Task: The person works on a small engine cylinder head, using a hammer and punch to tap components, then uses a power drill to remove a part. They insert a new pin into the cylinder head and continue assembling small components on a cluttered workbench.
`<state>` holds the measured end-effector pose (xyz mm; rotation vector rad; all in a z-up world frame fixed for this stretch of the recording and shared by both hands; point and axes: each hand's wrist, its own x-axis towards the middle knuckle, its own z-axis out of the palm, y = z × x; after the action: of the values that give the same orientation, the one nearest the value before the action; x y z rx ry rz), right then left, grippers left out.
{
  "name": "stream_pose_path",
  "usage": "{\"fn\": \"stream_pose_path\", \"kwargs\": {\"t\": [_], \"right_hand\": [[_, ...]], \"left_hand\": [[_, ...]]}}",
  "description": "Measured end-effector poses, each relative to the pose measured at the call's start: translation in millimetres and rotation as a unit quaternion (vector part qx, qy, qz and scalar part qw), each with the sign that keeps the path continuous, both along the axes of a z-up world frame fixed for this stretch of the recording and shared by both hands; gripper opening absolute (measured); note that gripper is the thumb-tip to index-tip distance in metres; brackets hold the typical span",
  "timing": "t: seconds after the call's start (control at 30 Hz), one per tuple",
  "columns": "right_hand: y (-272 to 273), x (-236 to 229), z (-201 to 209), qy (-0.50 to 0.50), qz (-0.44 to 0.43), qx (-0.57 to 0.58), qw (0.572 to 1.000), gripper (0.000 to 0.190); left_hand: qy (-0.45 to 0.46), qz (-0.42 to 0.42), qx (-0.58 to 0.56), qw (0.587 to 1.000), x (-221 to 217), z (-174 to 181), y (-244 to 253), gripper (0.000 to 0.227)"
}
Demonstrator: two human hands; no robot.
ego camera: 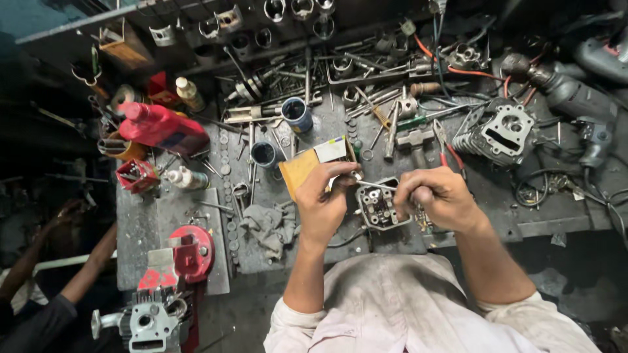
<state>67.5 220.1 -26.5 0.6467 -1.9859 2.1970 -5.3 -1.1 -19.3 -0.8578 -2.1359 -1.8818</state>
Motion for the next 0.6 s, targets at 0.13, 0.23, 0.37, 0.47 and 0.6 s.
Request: {"fn": "stream_pose_path", "kwargs": {"t": [0.13, 0.23, 0.37, 0.47, 0.6], "right_hand": [[-2.4, 2.7, -16.8, -0.006, -0.055, -0.020, 0.998, 0.041], [-1.8, 3.9, -26.3, -0.016, -0.055, -0.034, 0.998, 0.042], [5.5, 5.1, -26.2, -0.051, -0.043, 0.016, 0.998, 0.043], [13.0, 2.0, -22.1, -0.083, -0.009, 0.027, 0.996, 0.043], [14.4, -6.8, -19.7, -0.060, 0.023, 0.100, 0.993, 0.039]], "left_hand": [[-0.053, -0.025, 0.032, 0.998, -0.3, -4.5, -0.6, 0.038], [-0.038, -0.019, 0.031, 0.999, 1.0, -5.5, 1.1, 0.038], [0.005, -0.009, -0.014, 1.000, -1.0, -0.3, -1.1, 0.042], [0.079, -0.001, -0.098, 0.992, -4.6, 5.3, -7.4, 0.045], [0.017, -0.074, -0.058, 0.995, -5.6, -1.5, -7.1, 0.034]]}}
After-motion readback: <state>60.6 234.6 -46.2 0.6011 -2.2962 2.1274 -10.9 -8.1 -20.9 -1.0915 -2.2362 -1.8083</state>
